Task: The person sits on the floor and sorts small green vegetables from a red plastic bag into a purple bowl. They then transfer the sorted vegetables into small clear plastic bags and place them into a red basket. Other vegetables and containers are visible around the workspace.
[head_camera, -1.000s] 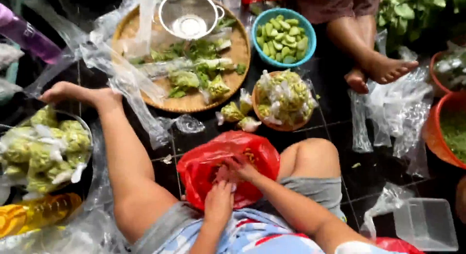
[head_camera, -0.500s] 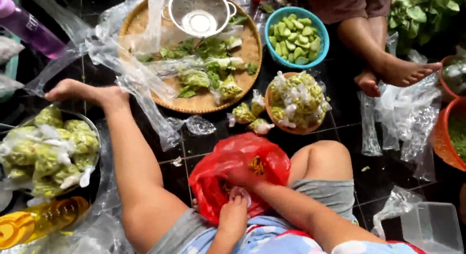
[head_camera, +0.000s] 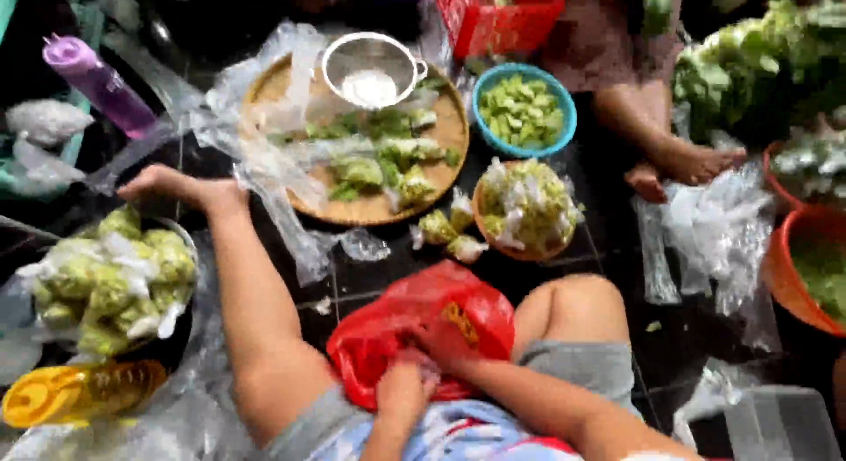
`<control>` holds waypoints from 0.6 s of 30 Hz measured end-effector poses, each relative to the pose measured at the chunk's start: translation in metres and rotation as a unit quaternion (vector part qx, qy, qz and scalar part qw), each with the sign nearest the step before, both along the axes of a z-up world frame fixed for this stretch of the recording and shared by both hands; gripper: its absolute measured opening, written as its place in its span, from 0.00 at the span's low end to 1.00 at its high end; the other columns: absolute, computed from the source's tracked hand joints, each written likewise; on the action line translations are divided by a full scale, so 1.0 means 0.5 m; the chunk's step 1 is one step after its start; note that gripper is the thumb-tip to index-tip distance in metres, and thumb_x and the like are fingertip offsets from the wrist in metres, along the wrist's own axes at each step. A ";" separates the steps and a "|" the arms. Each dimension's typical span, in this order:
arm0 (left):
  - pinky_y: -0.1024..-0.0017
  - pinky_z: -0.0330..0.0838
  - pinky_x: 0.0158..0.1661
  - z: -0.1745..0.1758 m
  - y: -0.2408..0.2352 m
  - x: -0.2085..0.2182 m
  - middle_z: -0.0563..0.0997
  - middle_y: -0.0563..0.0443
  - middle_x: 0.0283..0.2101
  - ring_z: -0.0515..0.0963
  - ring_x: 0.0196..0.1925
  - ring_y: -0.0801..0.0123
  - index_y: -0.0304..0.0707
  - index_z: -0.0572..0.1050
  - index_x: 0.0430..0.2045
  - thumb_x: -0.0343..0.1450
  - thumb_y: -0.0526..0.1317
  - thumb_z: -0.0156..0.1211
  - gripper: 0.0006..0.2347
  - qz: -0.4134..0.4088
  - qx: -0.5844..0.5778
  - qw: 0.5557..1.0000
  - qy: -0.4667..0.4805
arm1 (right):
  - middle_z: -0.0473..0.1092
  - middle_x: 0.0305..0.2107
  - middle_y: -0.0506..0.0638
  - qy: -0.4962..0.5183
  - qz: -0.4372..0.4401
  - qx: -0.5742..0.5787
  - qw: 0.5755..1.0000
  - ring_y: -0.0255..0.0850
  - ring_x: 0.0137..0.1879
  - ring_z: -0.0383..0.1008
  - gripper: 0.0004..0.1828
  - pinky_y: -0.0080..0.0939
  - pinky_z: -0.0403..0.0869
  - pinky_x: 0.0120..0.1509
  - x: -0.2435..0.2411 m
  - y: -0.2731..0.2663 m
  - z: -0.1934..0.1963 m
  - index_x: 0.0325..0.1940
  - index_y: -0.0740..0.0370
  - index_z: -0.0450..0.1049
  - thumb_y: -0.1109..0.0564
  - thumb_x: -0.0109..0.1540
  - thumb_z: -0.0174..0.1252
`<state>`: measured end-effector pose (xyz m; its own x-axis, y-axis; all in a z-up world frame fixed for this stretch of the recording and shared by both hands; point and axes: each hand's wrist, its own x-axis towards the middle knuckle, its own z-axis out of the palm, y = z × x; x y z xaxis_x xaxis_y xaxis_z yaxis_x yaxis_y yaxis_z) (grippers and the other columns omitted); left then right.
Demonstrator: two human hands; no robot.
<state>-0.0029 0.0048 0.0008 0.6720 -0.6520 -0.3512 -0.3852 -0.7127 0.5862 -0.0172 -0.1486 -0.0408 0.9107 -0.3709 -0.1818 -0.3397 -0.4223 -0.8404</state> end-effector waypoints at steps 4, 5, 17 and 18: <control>0.50 0.76 0.51 0.033 -0.015 0.031 0.77 0.40 0.51 0.79 0.53 0.45 0.47 0.80 0.41 0.65 0.55 0.66 0.18 0.064 0.052 0.996 0.036 | 0.65 0.58 0.56 -0.028 0.250 -0.354 0.901 0.58 0.59 0.65 0.22 0.61 0.66 0.54 -0.006 -0.008 0.026 0.61 0.46 0.71 0.40 0.66 0.52; 0.51 0.77 0.49 0.044 -0.016 0.027 0.81 0.41 0.45 0.82 0.48 0.46 0.48 0.82 0.38 0.65 0.53 0.67 0.15 0.082 0.062 0.993 0.054 | 0.59 0.66 0.52 0.066 0.288 -0.353 0.888 0.56 0.69 0.57 0.24 0.63 0.61 0.60 -0.016 -0.002 0.042 0.65 0.42 0.68 0.43 0.65 0.52; 0.55 0.80 0.46 -0.078 -0.039 0.036 0.71 0.29 0.55 0.76 0.56 0.40 0.29 0.71 0.54 0.69 0.39 0.60 0.19 0.076 -0.161 0.921 -0.347 | 0.53 0.74 0.56 0.190 0.241 -0.305 0.902 0.64 0.70 0.64 0.33 0.66 0.66 0.68 -0.036 -0.029 -0.119 0.71 0.48 0.67 0.37 0.63 0.54; 0.55 0.80 0.46 -0.054 -0.043 0.017 0.71 0.29 0.55 0.76 0.56 0.40 0.29 0.71 0.54 0.69 0.39 0.60 0.19 0.085 -0.150 0.932 -0.319 | 0.53 0.74 0.56 0.215 0.257 -0.292 0.896 0.64 0.70 0.64 0.33 0.66 0.66 0.68 -0.077 -0.033 -0.072 0.71 0.48 0.67 0.37 0.63 0.54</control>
<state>0.0058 -0.0168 -0.0263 0.7836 -0.5221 0.3367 -0.6207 -0.6361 0.4584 -0.0559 -0.1652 -0.0768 0.8811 -0.0683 -0.4679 -0.2131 -0.9407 -0.2641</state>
